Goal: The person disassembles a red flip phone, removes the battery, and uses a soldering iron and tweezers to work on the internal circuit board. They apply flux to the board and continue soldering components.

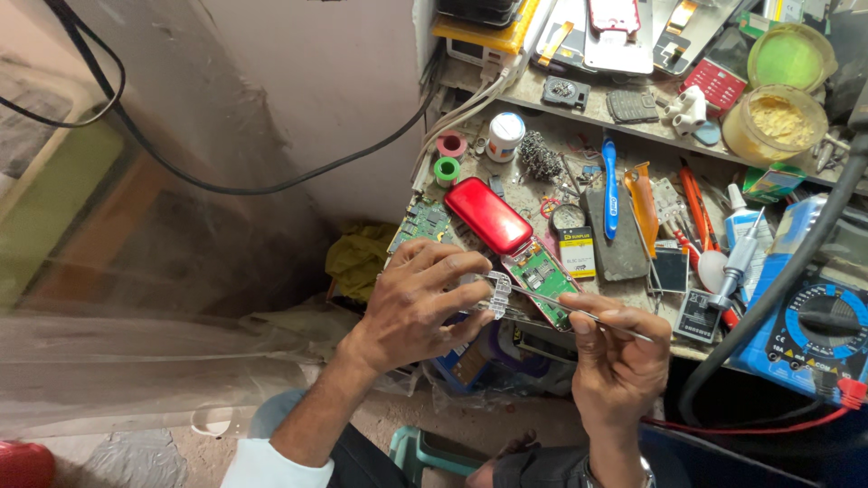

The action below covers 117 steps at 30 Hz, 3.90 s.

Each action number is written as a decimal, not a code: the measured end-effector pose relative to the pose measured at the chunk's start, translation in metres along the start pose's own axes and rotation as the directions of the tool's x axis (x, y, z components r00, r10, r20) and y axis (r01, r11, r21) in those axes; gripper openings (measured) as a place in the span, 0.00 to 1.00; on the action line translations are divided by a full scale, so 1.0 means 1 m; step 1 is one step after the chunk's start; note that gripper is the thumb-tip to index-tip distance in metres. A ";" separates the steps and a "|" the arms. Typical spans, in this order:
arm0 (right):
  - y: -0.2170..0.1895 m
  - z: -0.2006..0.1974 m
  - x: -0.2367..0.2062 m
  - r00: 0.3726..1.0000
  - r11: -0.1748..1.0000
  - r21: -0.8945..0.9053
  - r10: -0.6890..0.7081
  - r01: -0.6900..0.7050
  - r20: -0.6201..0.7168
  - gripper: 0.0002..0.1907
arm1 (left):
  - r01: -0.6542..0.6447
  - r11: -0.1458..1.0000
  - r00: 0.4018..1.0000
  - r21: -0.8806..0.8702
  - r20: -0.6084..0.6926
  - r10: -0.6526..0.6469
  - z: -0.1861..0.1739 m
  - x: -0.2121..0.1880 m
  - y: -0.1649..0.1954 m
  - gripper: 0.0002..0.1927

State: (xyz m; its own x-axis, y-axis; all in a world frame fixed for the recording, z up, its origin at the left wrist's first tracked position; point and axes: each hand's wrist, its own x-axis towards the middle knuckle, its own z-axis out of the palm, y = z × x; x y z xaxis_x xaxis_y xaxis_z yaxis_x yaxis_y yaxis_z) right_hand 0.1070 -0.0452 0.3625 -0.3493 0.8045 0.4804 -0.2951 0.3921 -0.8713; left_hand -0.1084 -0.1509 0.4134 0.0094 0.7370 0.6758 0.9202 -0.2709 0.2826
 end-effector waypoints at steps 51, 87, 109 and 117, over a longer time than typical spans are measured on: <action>-0.021 -0.027 -0.011 0.966 0.932 0.363 0.071 0.025 -0.249 0.15 | 0.091 0.989 0.995 -0.118 -0.021 -0.094 -0.012 0.001 0.010 0.27; -0.093 -0.106 0.006 0.944 0.971 0.119 -0.168 0.208 -0.283 0.13 | 0.394 0.916 0.794 0.079 0.472 -0.383 0.042 0.116 0.114 0.15; -0.058 -0.051 0.007 0.985 0.988 -0.087 -0.134 0.125 -0.109 0.10 | 0.339 0.928 0.851 0.154 0.370 -0.372 0.055 0.106 0.073 0.29; -0.055 -0.046 0.013 0.980 0.956 -0.234 -0.194 0.176 -0.054 0.09 | 0.270 0.951 0.894 0.153 0.328 -0.307 0.061 0.111 0.066 0.36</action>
State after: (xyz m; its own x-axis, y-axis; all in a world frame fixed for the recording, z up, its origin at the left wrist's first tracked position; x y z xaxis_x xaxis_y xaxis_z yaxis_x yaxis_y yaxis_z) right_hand 0.1601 -0.0360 0.4121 -0.2374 0.7361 0.6339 -0.1353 0.6211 -0.7719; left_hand -0.0228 -0.0497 0.4657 -0.1453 0.9448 0.2938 0.9370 0.0360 0.3474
